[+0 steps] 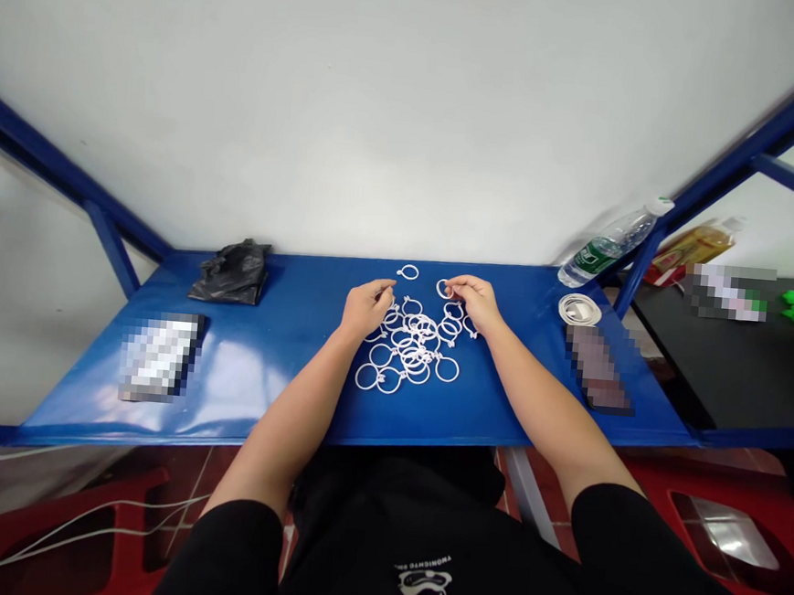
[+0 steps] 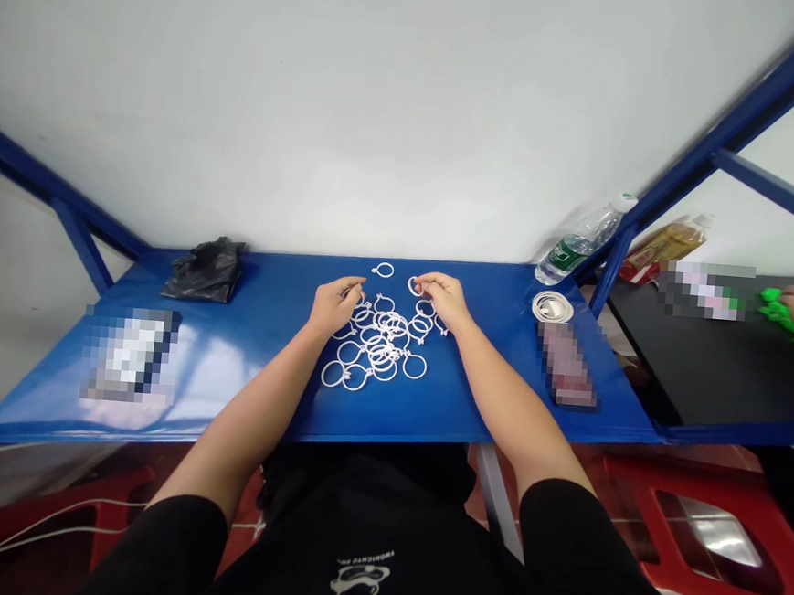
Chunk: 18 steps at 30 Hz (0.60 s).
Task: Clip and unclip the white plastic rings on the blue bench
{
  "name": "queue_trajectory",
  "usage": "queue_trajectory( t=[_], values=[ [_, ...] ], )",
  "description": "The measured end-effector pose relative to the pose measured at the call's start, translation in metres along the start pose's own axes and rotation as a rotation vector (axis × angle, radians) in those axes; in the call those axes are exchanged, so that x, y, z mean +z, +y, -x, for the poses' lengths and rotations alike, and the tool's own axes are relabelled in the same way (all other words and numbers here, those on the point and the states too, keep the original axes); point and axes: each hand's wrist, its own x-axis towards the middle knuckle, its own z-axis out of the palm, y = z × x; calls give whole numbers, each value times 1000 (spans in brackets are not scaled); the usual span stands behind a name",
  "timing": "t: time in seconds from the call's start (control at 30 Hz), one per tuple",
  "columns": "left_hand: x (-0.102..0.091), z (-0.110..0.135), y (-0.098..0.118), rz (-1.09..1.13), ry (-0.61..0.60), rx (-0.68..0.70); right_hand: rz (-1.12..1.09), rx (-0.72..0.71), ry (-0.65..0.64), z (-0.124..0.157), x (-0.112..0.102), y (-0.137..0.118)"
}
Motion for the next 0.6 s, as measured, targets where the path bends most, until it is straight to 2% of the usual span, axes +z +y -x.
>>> queue_trajectory(
  t=[0.27,0.6],
  values=[
    [0,0,0,41,-8,-16,-20,-26,27,0,0,-1],
    [3,3,4,48,3,-17,137,-198,52,-2,-7,3]
  ],
)
